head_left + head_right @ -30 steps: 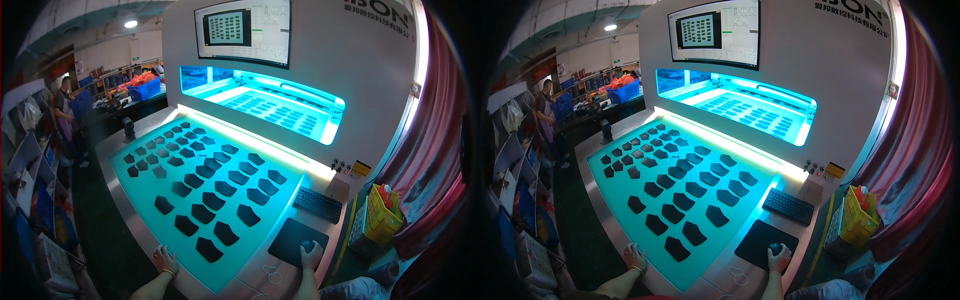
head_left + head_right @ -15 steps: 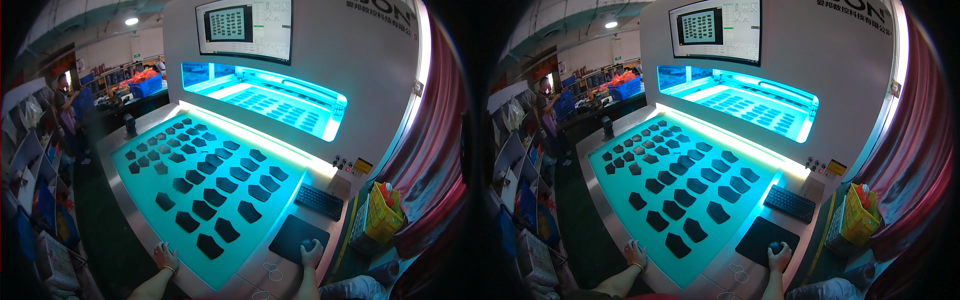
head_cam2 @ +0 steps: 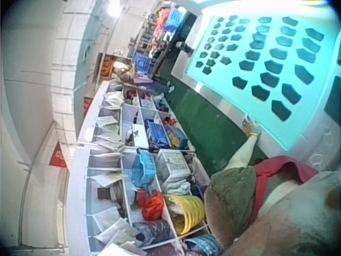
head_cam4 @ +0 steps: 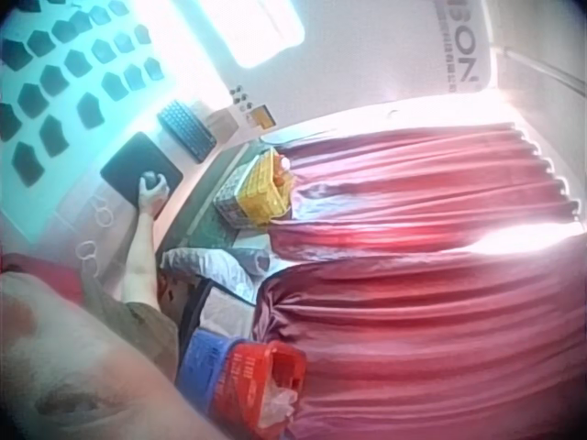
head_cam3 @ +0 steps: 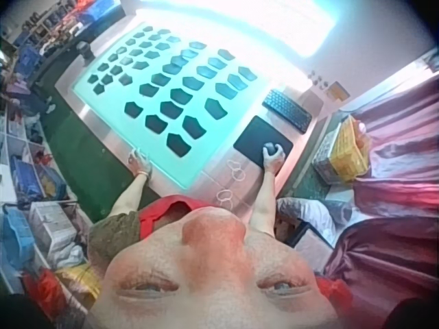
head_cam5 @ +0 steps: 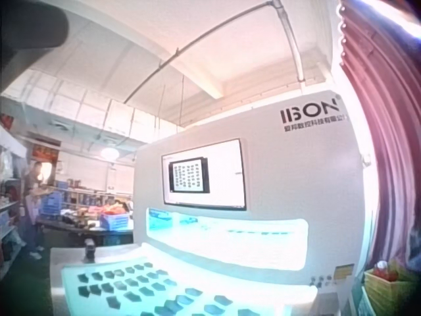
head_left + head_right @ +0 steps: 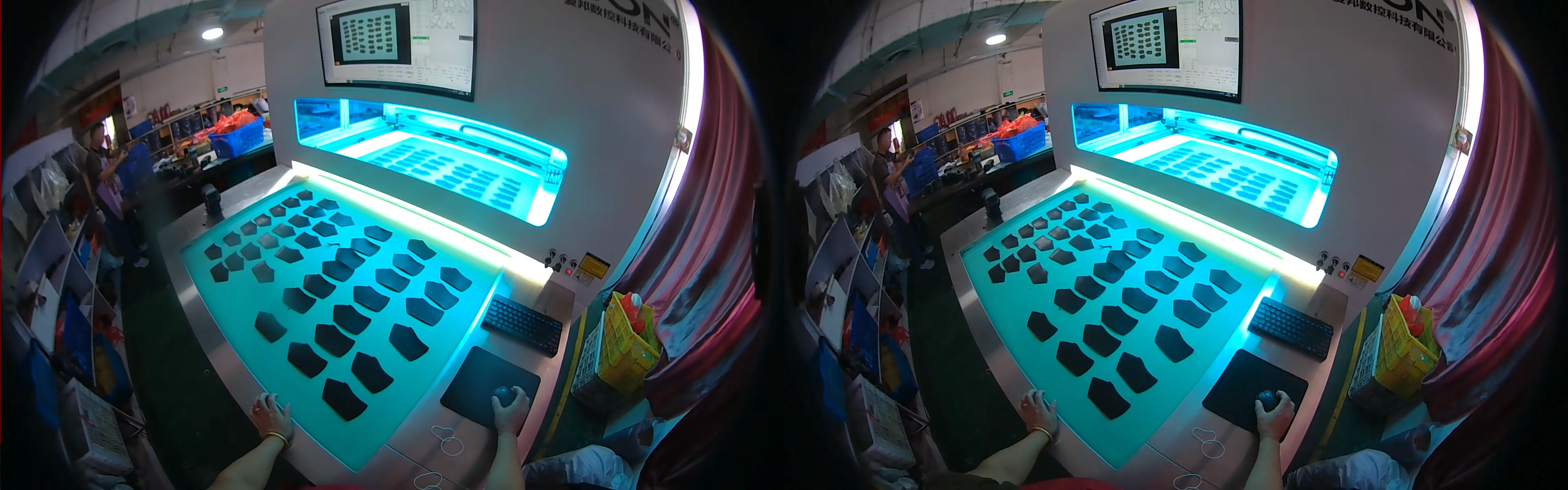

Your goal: Arranging and organizing cut leather or synthetic pieces for shoe manufacturing on a light table and using a computer interface.

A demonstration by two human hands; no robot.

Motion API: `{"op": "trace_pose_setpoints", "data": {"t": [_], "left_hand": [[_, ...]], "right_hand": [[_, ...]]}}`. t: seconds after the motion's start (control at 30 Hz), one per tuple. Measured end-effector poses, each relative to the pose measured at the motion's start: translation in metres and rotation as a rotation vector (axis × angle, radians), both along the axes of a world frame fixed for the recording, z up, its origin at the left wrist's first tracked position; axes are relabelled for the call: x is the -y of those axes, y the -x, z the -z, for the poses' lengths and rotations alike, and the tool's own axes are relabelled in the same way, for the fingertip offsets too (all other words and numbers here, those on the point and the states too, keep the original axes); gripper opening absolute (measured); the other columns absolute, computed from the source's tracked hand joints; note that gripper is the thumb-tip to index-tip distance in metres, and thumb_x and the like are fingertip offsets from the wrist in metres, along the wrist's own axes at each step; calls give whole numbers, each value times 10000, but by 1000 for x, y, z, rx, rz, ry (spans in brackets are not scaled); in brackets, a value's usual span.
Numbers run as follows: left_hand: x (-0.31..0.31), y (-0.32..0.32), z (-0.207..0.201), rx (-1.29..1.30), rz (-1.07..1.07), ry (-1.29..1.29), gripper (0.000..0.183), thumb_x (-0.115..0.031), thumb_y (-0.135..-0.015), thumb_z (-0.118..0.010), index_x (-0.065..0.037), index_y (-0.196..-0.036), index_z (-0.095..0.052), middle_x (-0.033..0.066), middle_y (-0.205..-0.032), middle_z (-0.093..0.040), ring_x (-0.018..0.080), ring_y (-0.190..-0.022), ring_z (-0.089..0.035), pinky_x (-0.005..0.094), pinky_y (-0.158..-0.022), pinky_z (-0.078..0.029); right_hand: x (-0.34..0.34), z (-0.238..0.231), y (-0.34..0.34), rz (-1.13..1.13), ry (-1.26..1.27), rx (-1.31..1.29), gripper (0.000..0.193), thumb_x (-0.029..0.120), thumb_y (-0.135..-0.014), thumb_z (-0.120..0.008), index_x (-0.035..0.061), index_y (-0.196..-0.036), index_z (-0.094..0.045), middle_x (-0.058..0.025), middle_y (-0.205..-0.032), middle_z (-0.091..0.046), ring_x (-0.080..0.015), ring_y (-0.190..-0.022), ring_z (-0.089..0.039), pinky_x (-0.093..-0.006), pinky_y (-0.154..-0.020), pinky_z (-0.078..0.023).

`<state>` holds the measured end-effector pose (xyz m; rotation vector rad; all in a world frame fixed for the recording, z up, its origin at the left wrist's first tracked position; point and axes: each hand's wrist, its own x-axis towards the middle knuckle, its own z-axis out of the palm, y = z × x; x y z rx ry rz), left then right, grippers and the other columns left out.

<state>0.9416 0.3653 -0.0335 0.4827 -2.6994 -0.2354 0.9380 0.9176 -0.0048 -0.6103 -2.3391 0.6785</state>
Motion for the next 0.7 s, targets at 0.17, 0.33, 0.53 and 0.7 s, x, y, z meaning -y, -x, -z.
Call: {"op": "trace_pose_setpoints", "data": {"t": [0.17, 0.33, 0.53, 0.7], "left_hand": [[0, 0, -1, -9, 6, 14, 501, -362, -767, -730, -133, -1164, -527, 74, -1238, -436, 267, -1242, -399, 462, -1041, -287], [1, 0, 0, 0, -4, 8, 498, -360, -768, -729, -134, -1164, -527, 74, -1239, -432, 267, -1245, -395, 466, -1042, -283], [0, 0, 0, -7, 12, 19, 496, -361, -772, -723, -134, -1167, -526, 78, -1237, -429, 268, -1247, -389, 467, -1052, -267], [1, -2, -1, -12, 12, 14, 497, -360, -773, -722, -133, -1168, -523, 79, -1230, -429, 267, -1244, -392, 469, -1049, -272]], "right_hand": [[2, -2, -1, -7, -7, -17, 589, 260, -635, -830, 74, -1110, -536, -144, -1065, -597, -358, -1040, -547, -457, -917, -443], [2, -2, 0, -11, -26, -8, 581, 272, -654, -817, 64, -1120, -540, -152, -1069, -604, -359, -1040, -550, -457, -915, -447], [-1, 3, 2, 17, -18, -14, 525, 277, -754, -732, 58, -1184, -525, -157, -1087, -607, -357, -1046, -551, -452, -913, -439], [3, -1, 2, 8, -21, 1, 517, 259, -767, -717, 56, -1199, -518, -156, -1083, -606, -357, -1046, -551, -454, -911, -437]]}}
